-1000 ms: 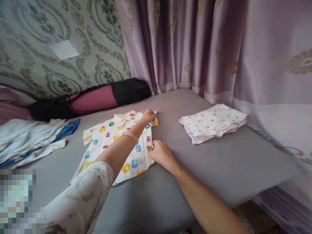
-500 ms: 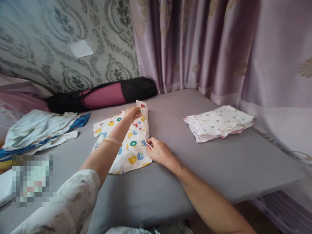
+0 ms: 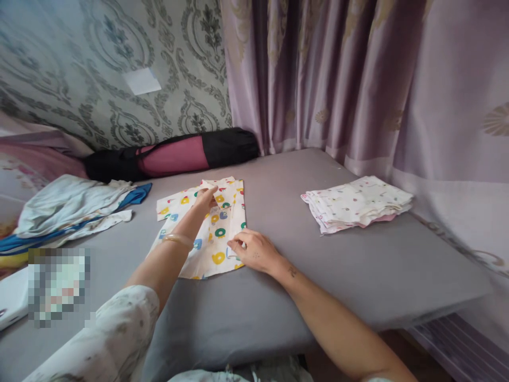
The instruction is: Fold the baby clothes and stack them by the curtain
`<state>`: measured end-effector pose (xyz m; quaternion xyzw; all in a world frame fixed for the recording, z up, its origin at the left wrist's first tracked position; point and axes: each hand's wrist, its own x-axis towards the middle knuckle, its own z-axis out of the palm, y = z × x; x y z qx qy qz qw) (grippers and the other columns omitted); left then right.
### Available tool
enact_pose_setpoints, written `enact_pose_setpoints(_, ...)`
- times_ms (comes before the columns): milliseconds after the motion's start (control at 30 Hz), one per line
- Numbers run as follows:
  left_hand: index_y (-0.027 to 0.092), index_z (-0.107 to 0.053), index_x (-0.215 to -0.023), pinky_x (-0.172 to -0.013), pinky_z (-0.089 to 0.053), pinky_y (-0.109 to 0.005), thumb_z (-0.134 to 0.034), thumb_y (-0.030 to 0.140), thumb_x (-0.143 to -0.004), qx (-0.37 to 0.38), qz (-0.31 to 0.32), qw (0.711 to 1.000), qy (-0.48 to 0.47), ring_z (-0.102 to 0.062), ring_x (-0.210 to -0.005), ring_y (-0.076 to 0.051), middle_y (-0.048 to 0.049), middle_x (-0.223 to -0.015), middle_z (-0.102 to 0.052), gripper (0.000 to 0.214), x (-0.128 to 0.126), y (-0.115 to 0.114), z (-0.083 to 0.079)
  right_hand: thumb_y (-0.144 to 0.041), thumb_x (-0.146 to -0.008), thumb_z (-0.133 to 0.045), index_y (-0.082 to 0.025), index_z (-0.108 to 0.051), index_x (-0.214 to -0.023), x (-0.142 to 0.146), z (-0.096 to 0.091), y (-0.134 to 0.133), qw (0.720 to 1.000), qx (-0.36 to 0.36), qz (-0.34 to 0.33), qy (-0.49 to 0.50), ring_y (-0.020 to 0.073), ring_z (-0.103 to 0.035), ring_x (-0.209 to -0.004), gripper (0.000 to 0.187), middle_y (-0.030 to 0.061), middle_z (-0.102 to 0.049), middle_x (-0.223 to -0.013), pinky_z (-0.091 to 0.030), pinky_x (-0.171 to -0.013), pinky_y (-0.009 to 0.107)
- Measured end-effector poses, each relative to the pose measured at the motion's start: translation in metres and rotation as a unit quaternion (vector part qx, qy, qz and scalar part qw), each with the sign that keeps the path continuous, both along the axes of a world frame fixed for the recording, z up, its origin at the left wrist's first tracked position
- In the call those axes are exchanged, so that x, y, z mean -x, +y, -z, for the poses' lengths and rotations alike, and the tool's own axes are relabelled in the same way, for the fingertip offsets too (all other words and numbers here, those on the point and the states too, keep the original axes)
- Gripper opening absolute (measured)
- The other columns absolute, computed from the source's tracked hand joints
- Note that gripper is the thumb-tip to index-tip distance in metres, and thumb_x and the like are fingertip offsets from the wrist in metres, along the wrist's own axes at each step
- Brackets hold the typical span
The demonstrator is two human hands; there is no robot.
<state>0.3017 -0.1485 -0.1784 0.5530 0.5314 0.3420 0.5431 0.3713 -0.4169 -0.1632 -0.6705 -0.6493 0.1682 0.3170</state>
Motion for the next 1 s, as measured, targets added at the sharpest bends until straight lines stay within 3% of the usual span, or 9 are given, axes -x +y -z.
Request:
enact_pose_setpoints(100, 0.019, -0.040, -0.134, -0.059, -0.050, -0.024, -0.064, 0.018, -0.070, -0.068, 0.025, 0.996, 0.042, -0.059, -0.063, -0.013, -0.0023, -0.085, -0.059, 0.068, 0.004, -0.001, 0.009, -0.029, -0.095, -0.047, -0.022, -0.067, -0.106, -0.003, 0.005, 0.002, 0.996, -0.033, 0.027, -0.074, 0.0176, -0.058, -0.103, 0.024, 0.0061, -0.064, -0.111, -0.042, -0.092, 0.031)
enact_pose_setpoints(233, 0.019, -0.062, -0.114, -0.070, -0.053, -0.028, -0.055, 0.013, -0.071, -0.186, 0.127, 0.966, 0.124, -0.062, -0.078, -0.017, -0.0061, -0.098, -0.062, 0.044, 0.008, -0.002, 0.010, -0.031, -0.095, -0.046, -0.021, -0.055, -0.131, -0.007, 0.016, 0.003, 0.990, -0.013, -0.016, -0.142, 0.0204, -0.043, -0.130, 0.038, 0.0095, -0.050, -0.141, -0.031, -0.108, 0.039)
enact_pose_setpoints(367, 0.017, -0.063, -0.115, -0.096, -0.047, -0.040, -0.055, 0.014, -0.074, -0.317, 0.137, 0.903, 0.255, -0.056, -0.111, -0.026, -0.0126, -0.130, -0.051, 0.041, 0.016, -0.008, -0.001, -0.032, -0.098, -0.040, -0.020, -0.054, -0.133, -0.008, 0.024, 0.002, 0.987, 0.005, -0.027, -0.158, 0.0201, -0.036, -0.136, 0.040, 0.0095, -0.046, -0.146, -0.024, -0.114, 0.041)
enact_pose_setpoints(433, 0.015, -0.062, -0.116, -0.103, -0.041, -0.044, -0.057, 0.017, -0.077, -0.356, 0.144, 0.871, 0.306, -0.052, -0.118, -0.029, -0.0157, -0.134, -0.048, 0.039, 0.024, -0.017, -0.009, -0.034, -0.098, -0.040, -0.020, -0.053, -0.133, -0.008, 0.023, 0.002, 0.987, 0.010, -0.029, -0.159, 0.0198, -0.036, -0.136, 0.040, 0.0095, -0.045, -0.146, -0.024, -0.113, 0.040)
enact_pose_setpoints(567, 0.017, -0.062, -0.113, -0.103, -0.041, -0.040, -0.052, 0.023, -0.084, -0.421, 0.295, 0.810, 0.283, -0.056, -0.114, -0.026, -0.0136, -0.118, -0.061, 0.031, 0.055, -0.056, -0.019, -0.035, -0.097, -0.042, -0.021, -0.060, -0.125, -0.017, 0.005, 0.011, 0.985, 0.035, -0.069, -0.153, 0.0212, -0.044, -0.129, 0.036, 0.0094, -0.053, -0.139, -0.032, -0.107, 0.039)
enact_pose_setpoints(667, 0.020, -0.061, -0.115, -0.101, -0.043, -0.038, -0.048, 0.027, -0.089, -0.430, 0.383, 0.782, 0.239, -0.057, -0.114, -0.024, -0.0120, -0.118, -0.063, 0.030, 0.079, -0.101, -0.018, -0.031, -0.099, -0.035, -0.022, -0.066, -0.109, -0.028, -0.010, 0.036, 0.986, 0.056, -0.067, -0.139, 0.0195, -0.058, -0.111, 0.034, 0.0066, -0.066, -0.118, -0.038, -0.098, 0.036)
enact_pose_setpoints(733, 0.023, -0.061, -0.116, -0.101, -0.043, -0.036, -0.043, 0.026, -0.091, -0.423, 0.425, 0.770, 0.218, -0.056, -0.116, -0.022, -0.0109, -0.120, -0.062, 0.031, 0.090, -0.130, -0.016, -0.028, -0.100, -0.031, -0.021, -0.065, -0.111, -0.034, -0.012, 0.062, 0.989, 0.040, -0.038, -0.141, 0.0192, -0.057, -0.112, 0.036, 0.0067, -0.066, -0.119, -0.037, -0.098, 0.035)
enact_pose_setpoints(833, 0.022, -0.059, -0.117, -0.103, -0.041, -0.038, -0.036, 0.026, -0.095, -0.425, 0.455, 0.754, 0.209, -0.053, -0.120, -0.022, -0.0103, -0.123, -0.061, 0.031, 0.096, -0.159, -0.013, -0.025, -0.099, -0.029, -0.019, -0.055, -0.128, -0.037, -0.004, 0.109, 0.987, 0.044, -0.005, -0.152, 0.0196, -0.045, -0.129, 0.039, 0.0093, -0.053, -0.139, -0.031, -0.105, 0.037)
enact_pose_setpoints(1000, 0.021, -0.055, -0.121, -0.107, -0.038, -0.044, -0.036, 0.034, -0.098, -0.427, 0.413, 0.763, 0.256, -0.046, -0.128, -0.025, -0.0097, -0.132, -0.056, 0.033, 0.096, -0.176, -0.011, -0.040, -0.099, -0.023, -0.017, -0.031, -0.148, -0.030, 0.016, 0.178, 0.974, 0.133, 0.049, -0.179, 0.0237, -0.012, -0.146, 0.055, 0.0097, -0.020, -0.158, -0.011, -0.116, 0.047)
